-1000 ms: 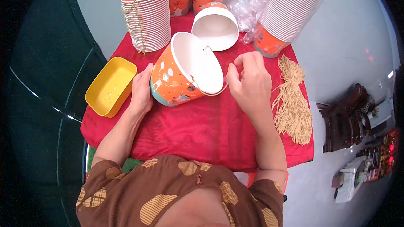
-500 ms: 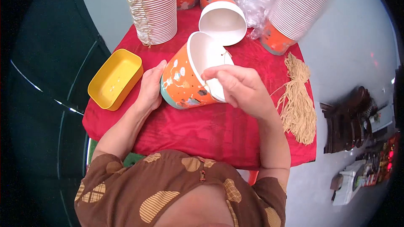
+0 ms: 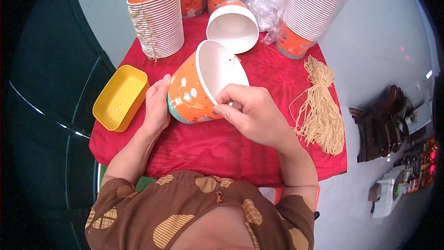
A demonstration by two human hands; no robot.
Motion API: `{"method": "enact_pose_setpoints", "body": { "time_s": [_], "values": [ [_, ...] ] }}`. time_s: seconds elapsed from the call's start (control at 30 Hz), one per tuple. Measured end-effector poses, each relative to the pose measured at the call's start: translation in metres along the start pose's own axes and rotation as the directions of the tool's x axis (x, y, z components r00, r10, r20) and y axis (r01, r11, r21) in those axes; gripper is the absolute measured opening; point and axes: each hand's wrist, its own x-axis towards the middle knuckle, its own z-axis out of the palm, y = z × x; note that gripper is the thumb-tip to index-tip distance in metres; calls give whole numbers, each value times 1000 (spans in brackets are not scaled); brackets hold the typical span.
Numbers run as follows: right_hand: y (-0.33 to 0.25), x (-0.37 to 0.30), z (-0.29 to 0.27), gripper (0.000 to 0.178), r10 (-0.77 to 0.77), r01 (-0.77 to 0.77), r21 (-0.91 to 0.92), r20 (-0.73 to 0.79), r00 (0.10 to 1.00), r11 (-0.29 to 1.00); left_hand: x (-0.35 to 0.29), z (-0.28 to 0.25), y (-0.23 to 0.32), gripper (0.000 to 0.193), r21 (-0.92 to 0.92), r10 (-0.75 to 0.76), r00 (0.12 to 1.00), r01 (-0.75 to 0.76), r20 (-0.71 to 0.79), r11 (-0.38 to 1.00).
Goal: Threading strings through pre-punched holes in paper buckets to assemble handles.
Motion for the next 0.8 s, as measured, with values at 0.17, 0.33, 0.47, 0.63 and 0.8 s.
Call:
{"method": "enact_pose_setpoints", "body": {
  "time_s": [0.17,0.33,0.47,0.63,0.8],
  "values": [
    [5,2,0,10,-20,8,-145,-87,996,989,4,0,-3,31,-15,38,997,-39,-71,999],
    [7,2,3,15,-156,115,-291,-122,980,950,5,-4,-2,32,12,58,997,-58,-51,998],
    [12,1,8,17,-276,165,-462,-184,943,871,4,8,3,35,43,79,996,-77,-40,996],
    [15,0,16,12,-325,135,-592,-227,918,795,6,6,0,34,21,75,996,-74,-49,997],
    [14,3,26,10,-456,114,-729,-292,840,676,13,-1,-5,35,-11,52,998,-53,-34,999]
  ]
}}
